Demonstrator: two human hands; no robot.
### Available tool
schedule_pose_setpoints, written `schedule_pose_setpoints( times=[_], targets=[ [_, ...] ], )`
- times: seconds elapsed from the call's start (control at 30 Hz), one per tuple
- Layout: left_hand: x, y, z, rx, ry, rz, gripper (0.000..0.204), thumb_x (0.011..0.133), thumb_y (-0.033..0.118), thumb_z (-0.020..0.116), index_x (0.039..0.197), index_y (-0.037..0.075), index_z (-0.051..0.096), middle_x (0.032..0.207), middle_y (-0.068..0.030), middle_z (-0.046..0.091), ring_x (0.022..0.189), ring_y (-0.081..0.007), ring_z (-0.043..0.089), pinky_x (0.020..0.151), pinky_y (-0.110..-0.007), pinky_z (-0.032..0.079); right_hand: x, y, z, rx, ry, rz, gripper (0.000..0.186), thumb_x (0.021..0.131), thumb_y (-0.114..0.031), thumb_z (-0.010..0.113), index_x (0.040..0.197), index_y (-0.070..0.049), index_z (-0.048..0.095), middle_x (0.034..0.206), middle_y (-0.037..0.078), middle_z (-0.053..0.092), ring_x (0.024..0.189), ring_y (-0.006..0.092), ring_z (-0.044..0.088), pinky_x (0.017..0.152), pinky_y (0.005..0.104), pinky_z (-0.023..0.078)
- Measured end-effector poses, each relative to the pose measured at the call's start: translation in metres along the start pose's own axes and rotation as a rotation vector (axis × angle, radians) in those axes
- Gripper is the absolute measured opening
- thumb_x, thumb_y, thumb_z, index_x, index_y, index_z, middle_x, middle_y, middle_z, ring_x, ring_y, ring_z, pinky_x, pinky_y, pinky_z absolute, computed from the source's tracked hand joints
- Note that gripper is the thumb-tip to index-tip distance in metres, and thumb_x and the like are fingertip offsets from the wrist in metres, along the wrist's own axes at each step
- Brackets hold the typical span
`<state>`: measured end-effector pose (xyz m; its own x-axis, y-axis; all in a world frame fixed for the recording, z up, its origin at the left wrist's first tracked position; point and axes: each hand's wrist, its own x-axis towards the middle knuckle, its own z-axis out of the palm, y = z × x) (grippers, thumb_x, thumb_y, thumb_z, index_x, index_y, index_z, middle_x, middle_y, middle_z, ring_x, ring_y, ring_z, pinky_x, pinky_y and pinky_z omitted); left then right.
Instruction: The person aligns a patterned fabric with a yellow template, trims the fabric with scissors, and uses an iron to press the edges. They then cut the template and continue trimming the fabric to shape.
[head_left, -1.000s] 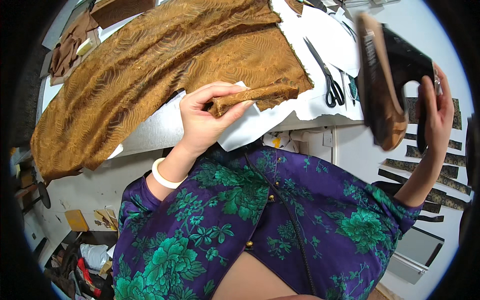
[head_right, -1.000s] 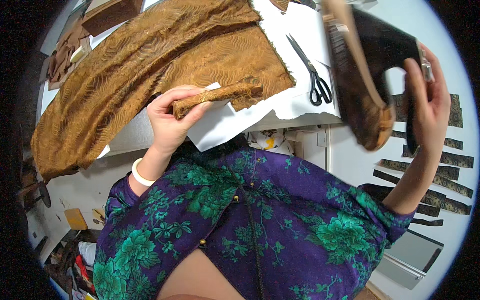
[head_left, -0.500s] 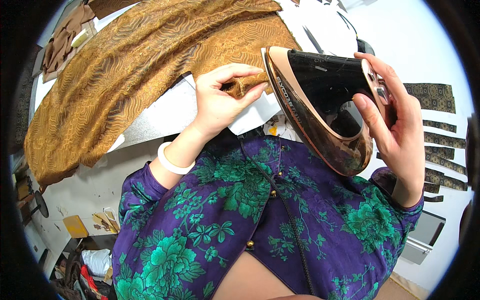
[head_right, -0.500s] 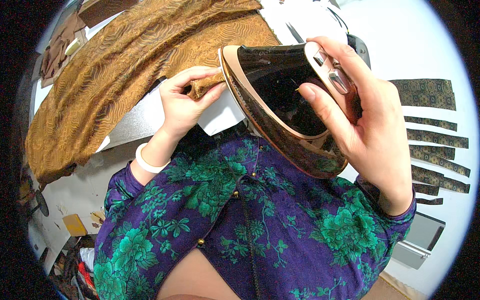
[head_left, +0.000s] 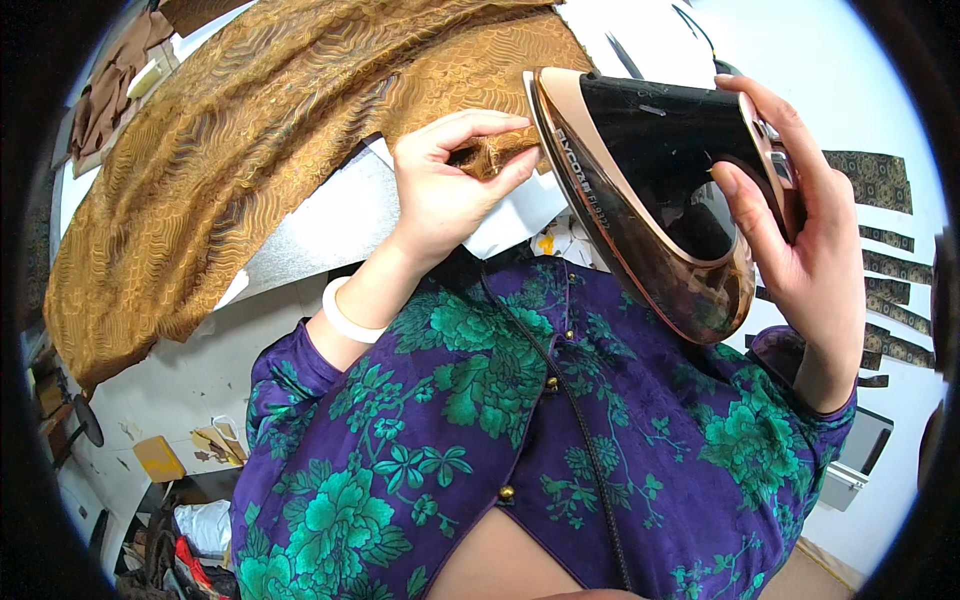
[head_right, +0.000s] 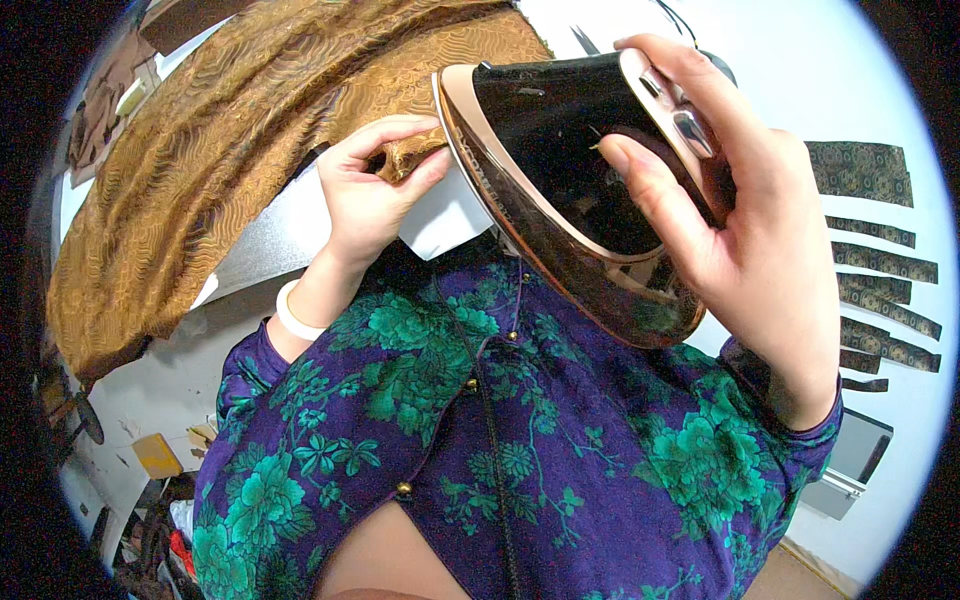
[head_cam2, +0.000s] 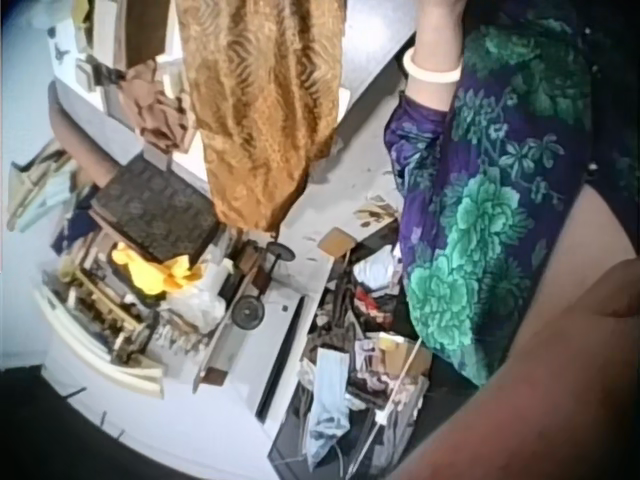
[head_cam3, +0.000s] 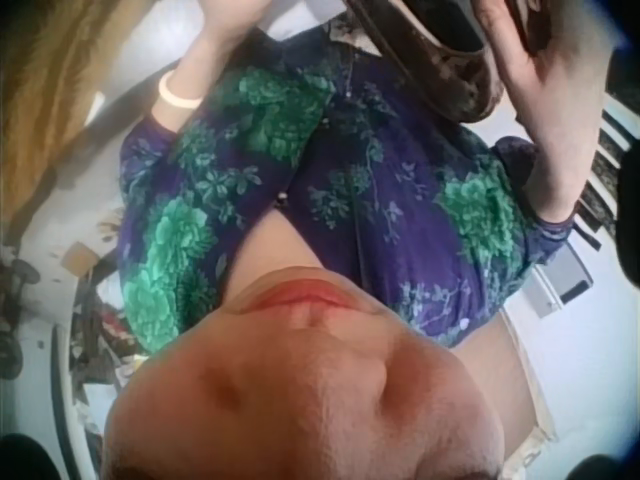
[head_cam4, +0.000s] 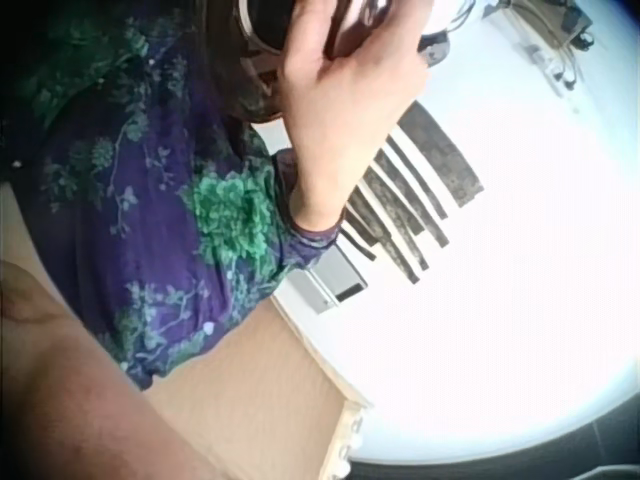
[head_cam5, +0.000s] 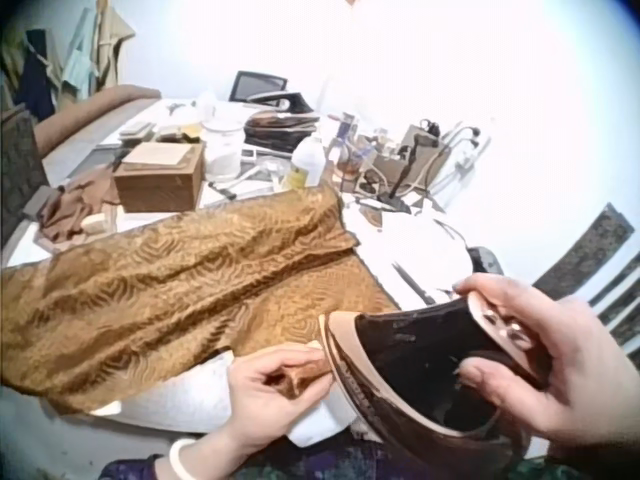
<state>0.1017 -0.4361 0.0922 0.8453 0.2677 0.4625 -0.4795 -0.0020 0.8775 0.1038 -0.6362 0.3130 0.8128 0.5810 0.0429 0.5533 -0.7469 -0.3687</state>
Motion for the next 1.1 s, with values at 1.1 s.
schedule_pose_setpoints(
  times=[1.1],
  targets=[
    [0.002,-0.007,0.007,0.025,0.004,0.041,0.028,0.069,-0.002,0.084,0.095,-0.003,0.073,0.094,-0.0087,0.074,0.088,-0.0154,0.07,0.082,-0.028,0.054,0.013,0.006,-0.009,-0.131,-0.064,0.056,0.049,0.1,-0.021,0.062,0.144,-0.005,0.049,0.111,0.011,0.067,0.094,0.0106,0.064,0.085,0.0256,0.051]
  ],
)
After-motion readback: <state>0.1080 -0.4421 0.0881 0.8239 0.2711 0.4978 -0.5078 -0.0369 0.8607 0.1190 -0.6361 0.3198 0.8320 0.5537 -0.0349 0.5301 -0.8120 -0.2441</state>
